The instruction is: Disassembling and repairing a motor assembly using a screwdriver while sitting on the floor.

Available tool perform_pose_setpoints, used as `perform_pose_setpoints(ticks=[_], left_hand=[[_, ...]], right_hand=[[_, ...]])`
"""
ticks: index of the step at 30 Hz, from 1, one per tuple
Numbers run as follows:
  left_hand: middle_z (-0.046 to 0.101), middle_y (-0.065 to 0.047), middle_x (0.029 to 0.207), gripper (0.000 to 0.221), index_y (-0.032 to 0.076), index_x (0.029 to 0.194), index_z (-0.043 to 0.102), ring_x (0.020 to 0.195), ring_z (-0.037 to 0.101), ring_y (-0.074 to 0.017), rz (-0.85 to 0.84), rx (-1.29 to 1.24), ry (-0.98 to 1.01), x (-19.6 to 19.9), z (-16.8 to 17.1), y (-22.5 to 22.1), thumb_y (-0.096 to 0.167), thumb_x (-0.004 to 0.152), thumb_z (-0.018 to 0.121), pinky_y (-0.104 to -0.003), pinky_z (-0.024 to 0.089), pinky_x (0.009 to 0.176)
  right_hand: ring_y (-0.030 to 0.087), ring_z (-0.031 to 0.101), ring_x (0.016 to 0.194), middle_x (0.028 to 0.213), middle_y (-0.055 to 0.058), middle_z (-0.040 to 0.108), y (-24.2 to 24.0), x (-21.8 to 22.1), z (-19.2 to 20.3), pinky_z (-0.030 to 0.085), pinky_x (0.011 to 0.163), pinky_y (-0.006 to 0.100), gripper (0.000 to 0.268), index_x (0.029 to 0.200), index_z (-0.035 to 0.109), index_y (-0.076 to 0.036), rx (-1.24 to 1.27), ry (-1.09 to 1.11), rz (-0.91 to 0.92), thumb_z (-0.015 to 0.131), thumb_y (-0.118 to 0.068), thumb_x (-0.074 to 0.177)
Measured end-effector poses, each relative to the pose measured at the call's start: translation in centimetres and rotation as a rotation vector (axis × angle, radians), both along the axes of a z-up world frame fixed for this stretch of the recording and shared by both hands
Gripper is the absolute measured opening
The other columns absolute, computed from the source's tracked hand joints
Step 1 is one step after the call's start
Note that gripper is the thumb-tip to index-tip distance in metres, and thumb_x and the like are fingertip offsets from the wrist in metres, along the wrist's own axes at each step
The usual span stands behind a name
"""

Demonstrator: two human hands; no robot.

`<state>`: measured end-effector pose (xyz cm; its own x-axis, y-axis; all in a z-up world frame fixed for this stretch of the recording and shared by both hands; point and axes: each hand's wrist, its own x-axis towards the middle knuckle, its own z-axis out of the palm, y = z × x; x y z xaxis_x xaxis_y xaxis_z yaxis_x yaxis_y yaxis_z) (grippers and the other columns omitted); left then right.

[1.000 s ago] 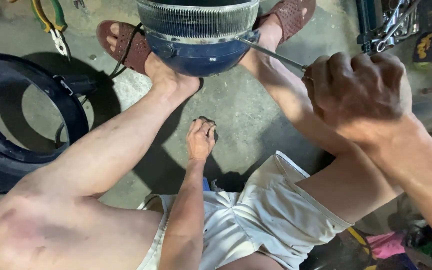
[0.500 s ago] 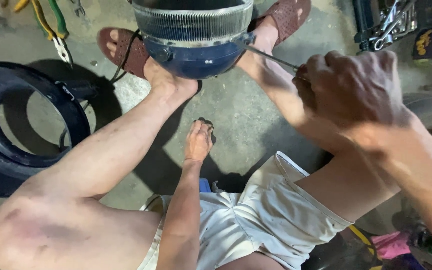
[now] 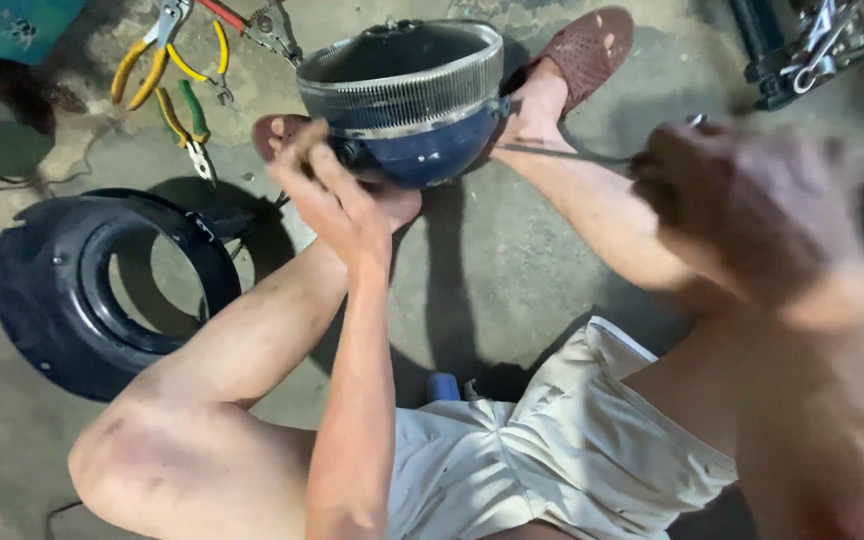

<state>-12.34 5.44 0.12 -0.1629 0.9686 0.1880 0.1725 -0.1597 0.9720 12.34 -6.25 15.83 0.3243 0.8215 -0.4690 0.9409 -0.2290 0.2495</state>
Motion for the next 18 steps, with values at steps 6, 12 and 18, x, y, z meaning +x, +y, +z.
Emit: perform_pose_setpoints(ticks=[6, 12, 18], left_hand=[[0.060, -0.011, 0.138, 0.022, 0.008, 0.123, 0.038, 0.129, 0.058, -0.0264, 0.067, 0.075, -0.045, 4.0, -1.6, 3.7, 0.026, 0.111, 0.033, -0.037, 0.040, 0.114], [0.062, -0.017, 0.118, 0.031, 0.002, 0.120, 0.049, 0.109, 0.065, -0.0304, 0.285, 0.113, 0.105, -0.3, -4.8, 7.5, 0.025, 0.108, 0.033, -0.042, 0.049, 0.099], [0.065, -0.026, 0.100, 0.029, -0.004, 0.100, 0.062, 0.094, 0.061, -0.0358, 0.304, -0.181, 0.074, -12.3, -16.2, 15.5, 0.024, 0.101, 0.057, -0.045, 0.044, 0.099]], right_hand=[[0.025, 0.061, 0.057, 0.087, 0.011, 0.072, 1.5, 5.3, -4.0, 0.047, 0.049, 0.037, 0.031, 0.126, 0.078, -0.004, 0.719, 0.024, 0.161, 0.093, -0.031, 0.125], [0.013, 0.065, 0.084, 0.101, 0.004, 0.072, 6.9, -1.1, -17.1, 0.056, 0.070, 0.026, 0.018, 0.110, 0.066, -0.007, 0.982, 1.307, -0.686, 0.066, -0.022, 0.101], [0.009, 0.058, 0.075, 0.075, -0.001, 0.058, 9.9, -7.5, -19.7, 0.047, 0.072, 0.024, 0.024, 0.088, 0.059, -0.010, 1.057, 1.463, -0.711, 0.080, -0.017, 0.097]])
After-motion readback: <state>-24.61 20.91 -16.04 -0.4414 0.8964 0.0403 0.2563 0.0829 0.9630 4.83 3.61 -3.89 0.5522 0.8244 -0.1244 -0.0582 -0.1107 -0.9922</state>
